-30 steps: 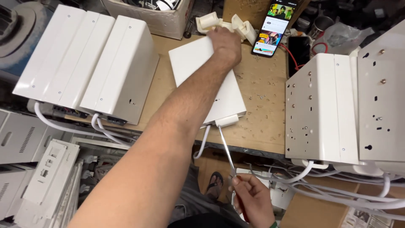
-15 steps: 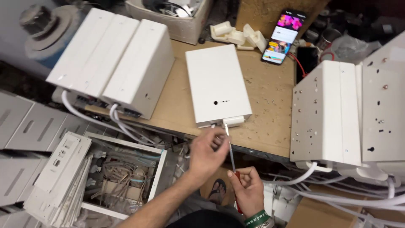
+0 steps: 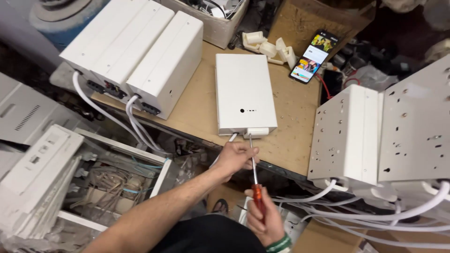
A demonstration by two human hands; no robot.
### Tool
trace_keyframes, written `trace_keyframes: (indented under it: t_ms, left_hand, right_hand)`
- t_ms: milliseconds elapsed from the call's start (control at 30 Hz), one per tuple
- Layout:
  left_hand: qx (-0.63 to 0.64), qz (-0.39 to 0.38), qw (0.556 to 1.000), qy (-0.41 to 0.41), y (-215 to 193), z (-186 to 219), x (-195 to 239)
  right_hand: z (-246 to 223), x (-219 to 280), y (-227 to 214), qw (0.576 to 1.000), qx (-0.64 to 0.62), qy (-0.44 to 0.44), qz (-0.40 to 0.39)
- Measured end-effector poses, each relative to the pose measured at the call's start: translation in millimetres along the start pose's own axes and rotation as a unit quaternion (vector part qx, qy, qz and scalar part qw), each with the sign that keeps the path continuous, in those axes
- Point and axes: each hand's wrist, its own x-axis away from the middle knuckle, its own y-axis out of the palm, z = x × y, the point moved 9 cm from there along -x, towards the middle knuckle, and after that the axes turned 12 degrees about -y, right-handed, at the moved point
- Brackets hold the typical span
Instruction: The person attaches a white end cap to a white metal enclosure on a cluttered workbench, holding the enclosure steady with one hand while driving screws with a red-handled screwdriver in the other. They reposition the enclosure several times to fasten different sides, then press on the panel to check it.
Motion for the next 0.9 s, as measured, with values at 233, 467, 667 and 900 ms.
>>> trace_keyframes:
  t_ms: [233,467,667,900]
  left_hand:
    - [-0.044,-0.066,0.994,-0.072,-3.7,-12.4,-0.1]
    - [-0.002,-0.139,0.986,-0.091,-2.3,-11.6,-2.2]
    - [-0.068,0.086,0.993,0.041,-24.4,23.9,24.7]
    - [-0.069,0.096,0.987,0.111,-26.8,14.8,8.7]
  right_hand:
    - [-48.4,20.7,18.4,0.744,0.556,-0.313,0.198]
    - [-20.2,6.2,-5.4,0.934,0.208,-0.235,0.17]
    - [-0.4,3.9,-3.0,0.965,0.144,-0.158,0.154]
    - [-43.8,35.9,33.5,0.627,0.583,-0.458,0.238]
